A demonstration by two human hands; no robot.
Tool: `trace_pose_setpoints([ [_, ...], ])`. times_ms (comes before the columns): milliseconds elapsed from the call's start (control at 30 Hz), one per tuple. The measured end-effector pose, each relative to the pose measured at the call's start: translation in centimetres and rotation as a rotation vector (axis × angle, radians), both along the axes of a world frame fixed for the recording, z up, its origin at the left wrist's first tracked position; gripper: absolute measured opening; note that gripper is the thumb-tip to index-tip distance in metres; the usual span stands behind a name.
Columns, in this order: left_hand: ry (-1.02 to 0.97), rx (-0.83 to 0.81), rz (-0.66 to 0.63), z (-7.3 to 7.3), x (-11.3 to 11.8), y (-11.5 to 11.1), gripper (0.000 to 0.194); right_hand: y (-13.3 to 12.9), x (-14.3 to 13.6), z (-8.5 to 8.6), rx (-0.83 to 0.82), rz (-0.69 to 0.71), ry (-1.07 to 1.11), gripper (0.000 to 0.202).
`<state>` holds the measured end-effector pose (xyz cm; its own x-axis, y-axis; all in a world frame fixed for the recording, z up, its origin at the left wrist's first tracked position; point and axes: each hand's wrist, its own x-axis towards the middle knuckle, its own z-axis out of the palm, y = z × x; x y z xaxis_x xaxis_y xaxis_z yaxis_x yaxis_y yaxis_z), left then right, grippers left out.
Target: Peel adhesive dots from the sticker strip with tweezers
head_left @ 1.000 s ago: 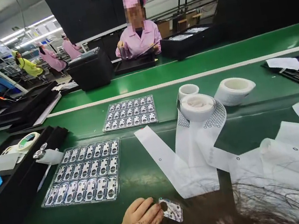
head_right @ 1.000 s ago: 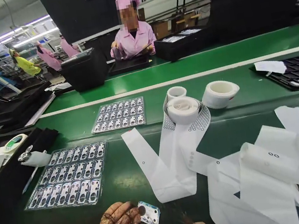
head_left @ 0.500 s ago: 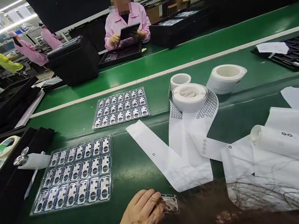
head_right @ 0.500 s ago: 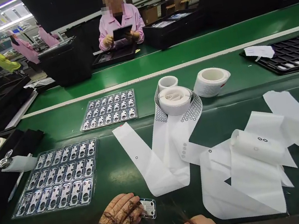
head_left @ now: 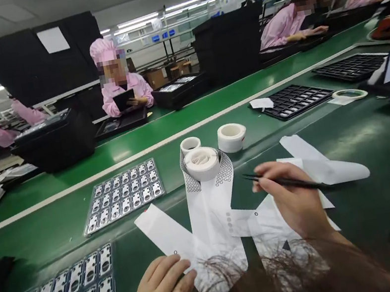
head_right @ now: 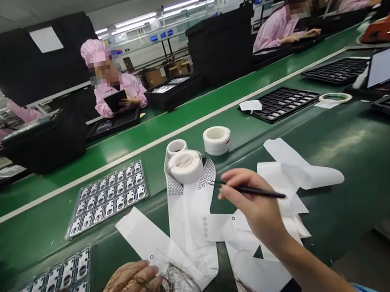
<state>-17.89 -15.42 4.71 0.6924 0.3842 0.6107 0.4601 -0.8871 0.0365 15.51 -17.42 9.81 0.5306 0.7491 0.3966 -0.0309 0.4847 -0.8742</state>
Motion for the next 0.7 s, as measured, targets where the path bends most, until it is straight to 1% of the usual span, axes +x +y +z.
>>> trace_pose_setpoints([
  [33, 0.012, -0.016, -0.033, 0.7, 1.2, 1.5, 0.023, 2.1, 0.7, -0.2, -0.064, 0.034, 0.12, 0.024],
  [100, 0.034, -0.08, -0.039, 1.5, 4.2, 4.5, 0.021, 5.8, 1.6, -1.1, -0.148, 0.092, 0.193, 0.034],
  [133, 0.034, -0.116, -0.026, 1.6, 5.9, 6.0, 0.02, 7.2, 1.8, -1.6, -0.183, 0.117, 0.215, 0.036],
  [167, 0.042, -0.151, -0.013, 1.5, 7.5, 7.4, 0.018, 8.4, 1.9, -2.3, -0.203, 0.131, 0.223, 0.036],
  [233, 0.065, -0.203, 0.023, 0.7, 10.8, 9.9, 0.011, 9.8, 1.8, -3.6, -0.238, 0.147, 0.235, 0.036],
  [333, 0.106, -0.234, 0.084, -1.0, 15.1, 12.6, 0.012, 10.3, 1.6, -5.1, -0.291, 0.186, 0.213, 0.034],
  [400, 0.129, -0.227, 0.101, -2.2, 17.4, 13.4, 0.014, 10.2, 1.7, -5.7, -0.327, 0.203, 0.173, 0.034],
  [500, 0.137, -0.192, 0.082, -3.8, 19.7, 13.9, 0.013, 10.4, 2.6, -6.3, -0.377, 0.157, 0.116, 0.034],
  [600, 0.122, -0.141, 0.03, -5.1, 20.5, 14.1, 0.009, 10.9, 3.8, -7.1, -0.435, 0.106, 0.078, 0.032],
  [700, 0.107, -0.093, -0.026, -5.8, 20.3, 14.4, 0.008, 11.6, 4.7, -8.1, -0.501, 0.133, 0.069, 0.033],
])
